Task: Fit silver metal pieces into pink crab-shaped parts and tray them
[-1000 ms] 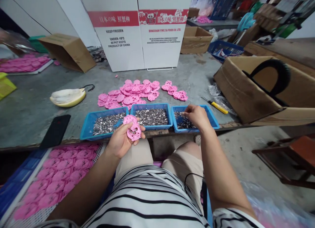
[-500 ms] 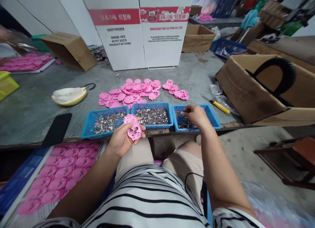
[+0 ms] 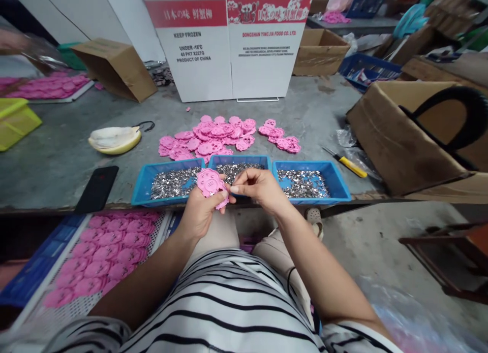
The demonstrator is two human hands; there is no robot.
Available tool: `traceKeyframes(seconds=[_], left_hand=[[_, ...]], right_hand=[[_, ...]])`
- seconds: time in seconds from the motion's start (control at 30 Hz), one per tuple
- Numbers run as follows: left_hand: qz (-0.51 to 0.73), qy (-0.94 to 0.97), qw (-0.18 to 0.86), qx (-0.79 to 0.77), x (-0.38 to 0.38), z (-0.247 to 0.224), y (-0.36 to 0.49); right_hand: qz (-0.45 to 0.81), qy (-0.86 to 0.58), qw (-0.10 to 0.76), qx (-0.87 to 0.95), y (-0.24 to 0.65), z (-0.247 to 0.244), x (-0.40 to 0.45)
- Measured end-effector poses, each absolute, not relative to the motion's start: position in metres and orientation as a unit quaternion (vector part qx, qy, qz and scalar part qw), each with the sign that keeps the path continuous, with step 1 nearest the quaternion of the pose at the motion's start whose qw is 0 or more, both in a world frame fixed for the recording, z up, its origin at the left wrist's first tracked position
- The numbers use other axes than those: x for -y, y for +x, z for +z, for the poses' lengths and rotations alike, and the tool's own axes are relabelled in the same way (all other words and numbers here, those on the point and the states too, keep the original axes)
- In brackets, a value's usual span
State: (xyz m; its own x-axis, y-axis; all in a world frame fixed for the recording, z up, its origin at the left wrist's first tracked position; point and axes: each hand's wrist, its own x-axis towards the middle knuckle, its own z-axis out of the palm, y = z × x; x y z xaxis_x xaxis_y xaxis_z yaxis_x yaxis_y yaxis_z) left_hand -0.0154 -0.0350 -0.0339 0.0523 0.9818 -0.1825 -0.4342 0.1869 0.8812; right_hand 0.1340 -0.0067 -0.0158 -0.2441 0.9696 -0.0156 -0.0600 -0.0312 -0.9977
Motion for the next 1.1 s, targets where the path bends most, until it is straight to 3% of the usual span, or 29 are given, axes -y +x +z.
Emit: traceKeyframes(seconds=[0.17, 0.43, 0.57, 1.1], left_hand=[[0.553, 0.305, 0.660, -0.408, 0.036, -0.029, -0.015], [0.551, 0.323, 0.666, -0.386, 0.039, -0.027, -0.016], [0.554, 0.325, 0.664, -0.384, 0.040, -0.026, -0.017], [0.584, 0.316, 0.609, -0.433, 0.042, -0.019, -0.017]], right_hand=[[0.487, -0.392, 0.448, 0.639, 0.131, -0.020, 0.008], [0.180, -0.316, 0.425, 0.829, 0.139, -0.014, 0.015], [0.100, -0.276, 0.412, 0.863, 0.141, -0.011, 0.015], [0.324, -0.349, 0.502, 0.722, 0.128, -0.020, 0.026]])
